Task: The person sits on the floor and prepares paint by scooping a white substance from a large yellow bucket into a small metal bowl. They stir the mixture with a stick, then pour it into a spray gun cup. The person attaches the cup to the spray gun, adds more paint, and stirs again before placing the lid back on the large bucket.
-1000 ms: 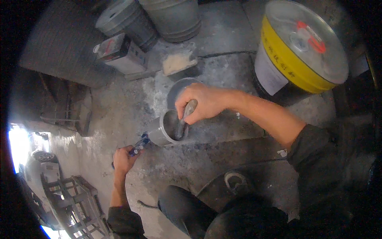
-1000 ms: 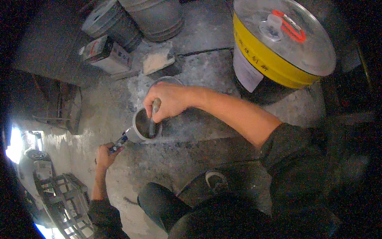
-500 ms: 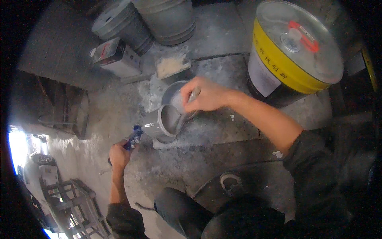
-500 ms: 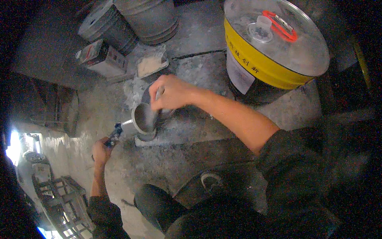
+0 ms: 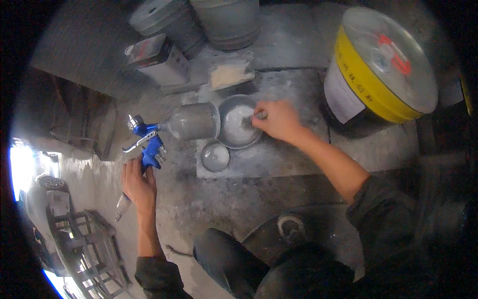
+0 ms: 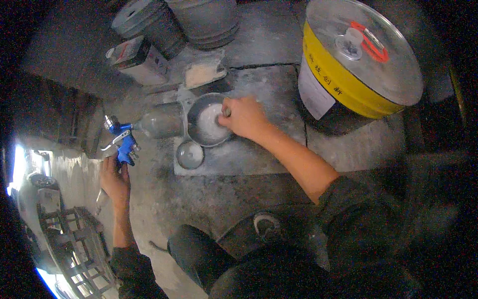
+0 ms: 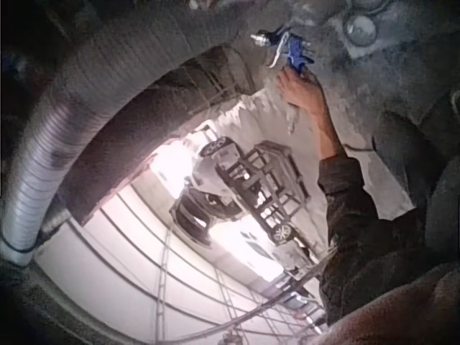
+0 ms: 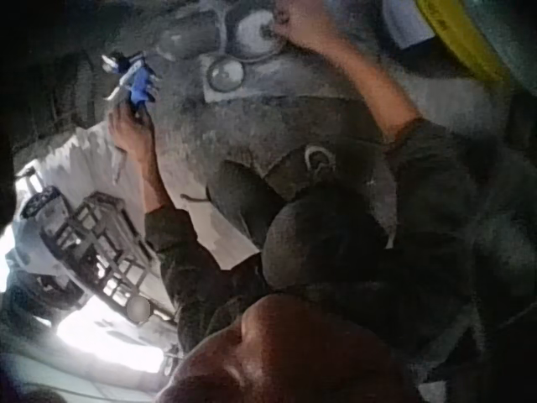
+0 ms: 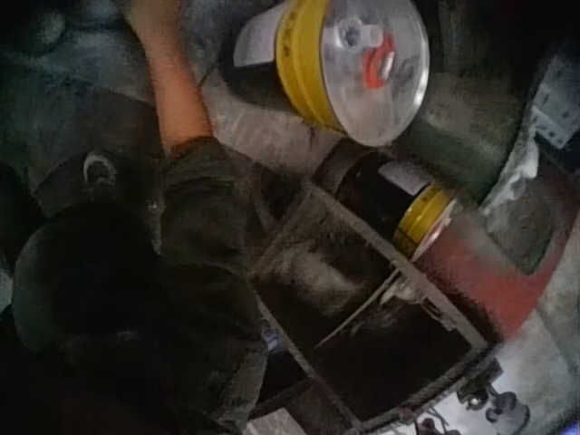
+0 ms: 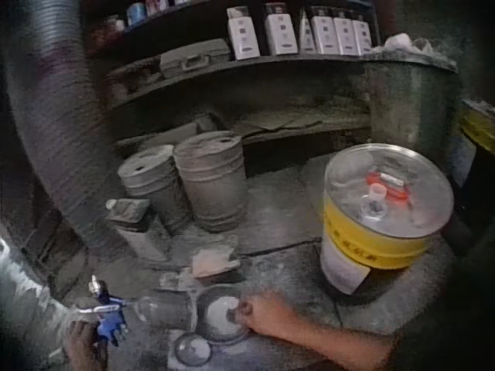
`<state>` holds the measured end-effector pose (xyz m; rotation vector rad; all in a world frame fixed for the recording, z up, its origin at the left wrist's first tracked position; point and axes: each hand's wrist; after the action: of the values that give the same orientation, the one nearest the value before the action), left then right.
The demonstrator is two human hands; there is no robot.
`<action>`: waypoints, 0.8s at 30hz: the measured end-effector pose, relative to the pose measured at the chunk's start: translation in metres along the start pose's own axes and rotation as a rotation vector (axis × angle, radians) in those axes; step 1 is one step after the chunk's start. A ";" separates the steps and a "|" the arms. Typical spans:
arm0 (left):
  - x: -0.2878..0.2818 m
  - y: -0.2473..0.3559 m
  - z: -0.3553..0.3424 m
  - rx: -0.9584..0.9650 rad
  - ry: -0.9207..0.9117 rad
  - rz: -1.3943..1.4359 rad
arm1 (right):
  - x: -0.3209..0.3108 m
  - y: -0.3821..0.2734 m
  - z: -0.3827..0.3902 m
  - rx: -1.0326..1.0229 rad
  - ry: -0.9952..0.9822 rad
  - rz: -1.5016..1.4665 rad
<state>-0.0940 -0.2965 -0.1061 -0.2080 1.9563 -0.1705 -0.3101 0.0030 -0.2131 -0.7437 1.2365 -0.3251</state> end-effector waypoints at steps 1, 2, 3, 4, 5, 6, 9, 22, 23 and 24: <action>-0.001 -0.001 0.002 -0.029 -0.016 -0.003 | 0.006 0.001 -0.001 -0.075 -0.010 -0.008; 0.001 -0.004 0.008 -0.078 -0.052 0.051 | 0.017 0.005 -0.004 -0.149 -0.021 -0.014; 0.003 -0.013 0.015 -0.128 -0.090 0.099 | 0.027 0.007 -0.008 -0.226 -0.035 -0.025; 0.004 -0.019 0.028 -0.185 -0.119 0.148 | 0.036 0.008 -0.010 -0.216 -0.041 -0.086; 0.005 -0.024 0.041 -0.234 -0.123 0.199 | 0.043 0.010 -0.013 -0.206 -0.046 -0.145; 0.007 -0.027 0.055 -0.286 -0.125 0.252 | 0.046 0.012 -0.015 -0.195 -0.055 -0.200; -0.001 -0.030 0.094 -0.479 -0.163 0.371 | 0.021 0.014 -0.025 0.004 -0.202 -0.139; 0.005 -0.001 0.187 -0.835 -0.282 0.784 | 0.029 0.009 -0.024 0.108 -0.179 -0.160; 0.003 0.011 0.182 -0.801 -0.273 0.758 | 0.026 0.015 -0.026 0.105 -0.218 -0.173; -0.003 0.017 0.184 -0.778 -0.269 0.717 | 0.023 0.014 -0.023 0.099 -0.272 -0.193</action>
<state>0.0756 -0.2832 -0.1778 -0.0148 1.6267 1.0418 -0.3268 -0.0077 -0.2424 -0.7952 0.8882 -0.4247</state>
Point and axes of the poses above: each hand's wrist, its own z-axis away from the middle knuckle, its own x-axis out of the palm, y = z × x, and after that the axes turned 15 degrees about x, right-handed
